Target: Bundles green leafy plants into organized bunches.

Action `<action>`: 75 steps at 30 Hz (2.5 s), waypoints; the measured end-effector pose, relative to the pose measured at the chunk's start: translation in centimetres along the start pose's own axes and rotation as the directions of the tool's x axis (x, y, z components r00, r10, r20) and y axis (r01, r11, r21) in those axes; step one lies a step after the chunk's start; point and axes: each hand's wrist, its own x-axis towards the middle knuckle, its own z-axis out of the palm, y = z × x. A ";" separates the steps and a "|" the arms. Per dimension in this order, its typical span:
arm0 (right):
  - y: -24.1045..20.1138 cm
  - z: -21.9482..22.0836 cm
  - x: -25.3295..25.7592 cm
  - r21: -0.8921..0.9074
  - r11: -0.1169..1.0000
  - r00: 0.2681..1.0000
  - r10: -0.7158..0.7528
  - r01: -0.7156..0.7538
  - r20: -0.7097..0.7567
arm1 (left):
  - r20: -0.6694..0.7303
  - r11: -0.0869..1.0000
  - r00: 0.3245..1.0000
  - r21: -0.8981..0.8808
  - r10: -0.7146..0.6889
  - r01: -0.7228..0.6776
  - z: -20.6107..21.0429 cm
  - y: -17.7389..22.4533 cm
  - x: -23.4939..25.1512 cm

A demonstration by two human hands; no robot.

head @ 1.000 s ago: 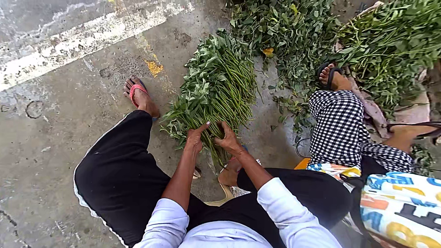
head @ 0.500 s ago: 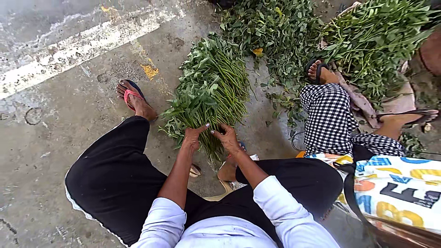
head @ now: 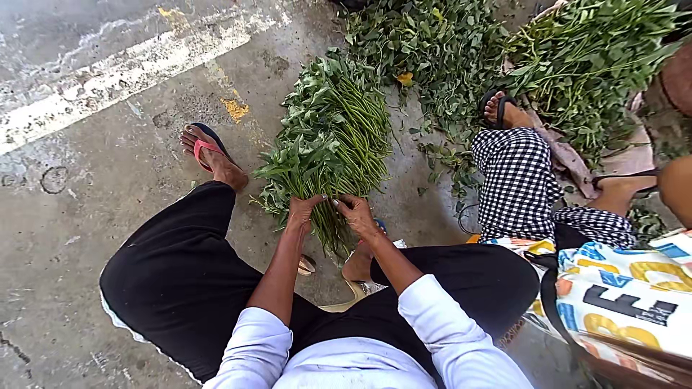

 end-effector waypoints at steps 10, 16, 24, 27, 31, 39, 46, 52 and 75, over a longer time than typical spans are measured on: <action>-0.6 -0.7 0.0 -0.037 0.995 0.991 0.091 -0.088 0.096 | -0.051 1.000 0.998 -0.008 -0.022 0.021 -0.3 0.0 0.3; 0.3 -0.3 0.1 -0.043 0.999 0.998 0.030 -0.028 0.059 | -0.062 0.995 0.997 -0.092 -0.041 0.035 -0.7 0.0 0.9; -0.8 -2.3 0.0 0.020 1.000 0.966 0.002 0.003 -0.259 | -0.148 0.945 0.984 -0.324 -0.104 0.051 -1.3 -0.2 1.8; -1.0 -3.7 -0.2 0.091 0.992 0.922 -0.050 0.092 -0.384 | -0.139 0.924 0.983 -0.376 -0.123 0.062 -1.6 0.0 1.8; -0.9 -3.5 -0.9 -0.004 0.990 0.946 -0.139 0.144 -0.294 | -0.100 0.928 0.990 -0.368 -0.097 0.054 -1.4 0.2 1.7; 0.3 -1.1 -1.8 -0.383 0.907 0.984 -0.144 0.175 0.109 | -0.034 0.932 0.999 -0.363 -0.035 0.020 -1.1 0.4 1.3; -0.3 -3.1 -1.3 -0.290 0.954 0.996 -0.064 0.081 0.066 | -0.076 0.960 0.997 -0.280 -0.032 0.010 -0.7 0.6 1.2; -1.3 -3.7 1.1 0.267 0.964 0.941 0.100 -0.010 -0.325 | -0.039 0.949 0.999 -0.316 -0.015 0.002 -0.9 0.1 1.6; -0.4 -6.5 20.3 -0.544 0.806 0.968 0.138 -0.232 -0.208 | 0.039 0.836 0.999 -0.548 -0.004 0.025 0.4 -0.9 3.7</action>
